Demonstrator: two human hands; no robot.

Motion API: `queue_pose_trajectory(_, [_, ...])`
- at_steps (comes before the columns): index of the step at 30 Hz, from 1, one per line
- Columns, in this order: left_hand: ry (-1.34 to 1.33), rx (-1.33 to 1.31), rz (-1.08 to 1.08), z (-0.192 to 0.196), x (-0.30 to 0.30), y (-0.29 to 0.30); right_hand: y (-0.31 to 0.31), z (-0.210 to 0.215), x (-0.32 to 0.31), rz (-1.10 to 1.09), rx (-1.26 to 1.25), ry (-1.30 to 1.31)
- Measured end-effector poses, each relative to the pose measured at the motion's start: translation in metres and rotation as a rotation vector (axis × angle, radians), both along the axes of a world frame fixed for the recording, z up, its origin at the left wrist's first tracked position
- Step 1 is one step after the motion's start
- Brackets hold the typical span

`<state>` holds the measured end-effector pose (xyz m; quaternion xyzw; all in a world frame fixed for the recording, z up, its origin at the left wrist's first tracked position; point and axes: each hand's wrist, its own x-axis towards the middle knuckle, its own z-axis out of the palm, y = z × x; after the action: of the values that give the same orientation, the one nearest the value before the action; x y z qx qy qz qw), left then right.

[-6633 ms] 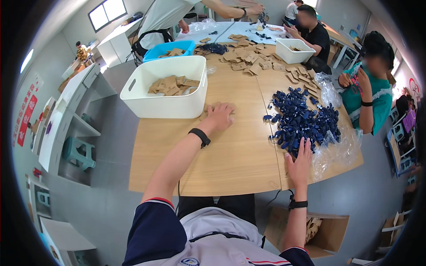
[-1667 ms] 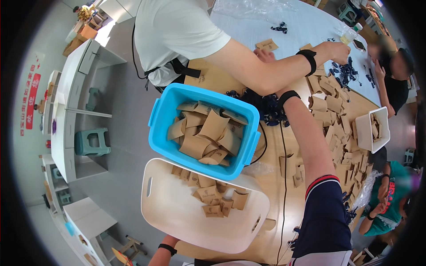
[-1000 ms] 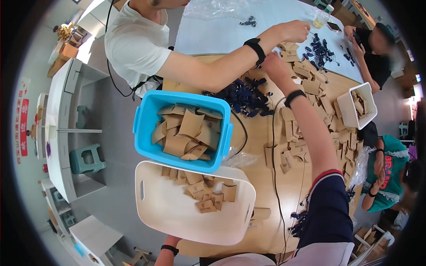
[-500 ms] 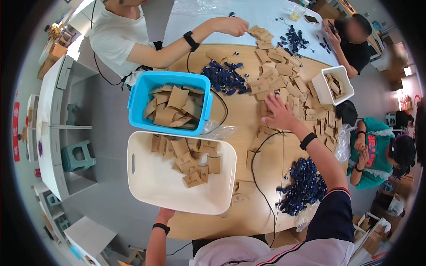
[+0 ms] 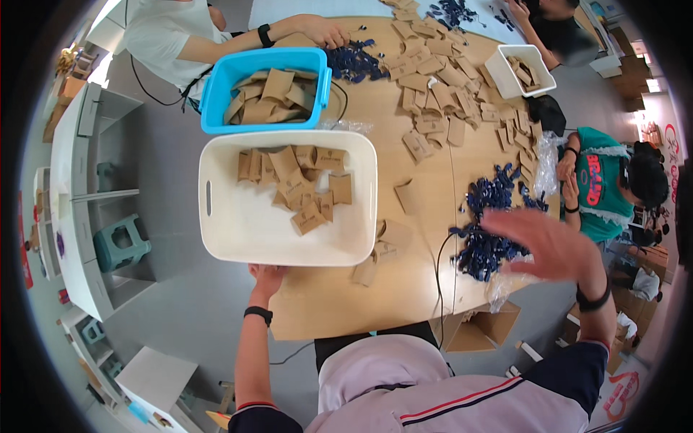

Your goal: Assembling small blue components into individual cardboard packaging sleeves.

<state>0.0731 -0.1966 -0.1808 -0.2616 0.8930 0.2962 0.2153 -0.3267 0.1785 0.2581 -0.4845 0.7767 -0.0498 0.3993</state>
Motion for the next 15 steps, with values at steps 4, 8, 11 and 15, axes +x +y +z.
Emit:
queue_pose_trajectory(4, [-0.009, 0.057, 0.084, 0.029, -0.019, 0.006, 0.025, -0.018, 0.086, -0.110, 0.085, -0.686])
queue_pose_trajectory(8, [0.093, -0.009, 0.155, 0.045, -0.037, 0.021, 0.043, -0.104, 0.179, -0.182, 0.088, -0.935])
queue_pose_trajectory(11, [0.047, -0.028, 0.140, 0.056, -0.031, 0.021, 0.053, -0.172, 0.230, -0.188, -0.003, -0.660])
queue_pose_trajectory(15, [0.123, -0.008, 0.097, 0.067, -0.025, 0.016, 0.080, -0.253, 0.273, -0.038, -0.085, -0.093])
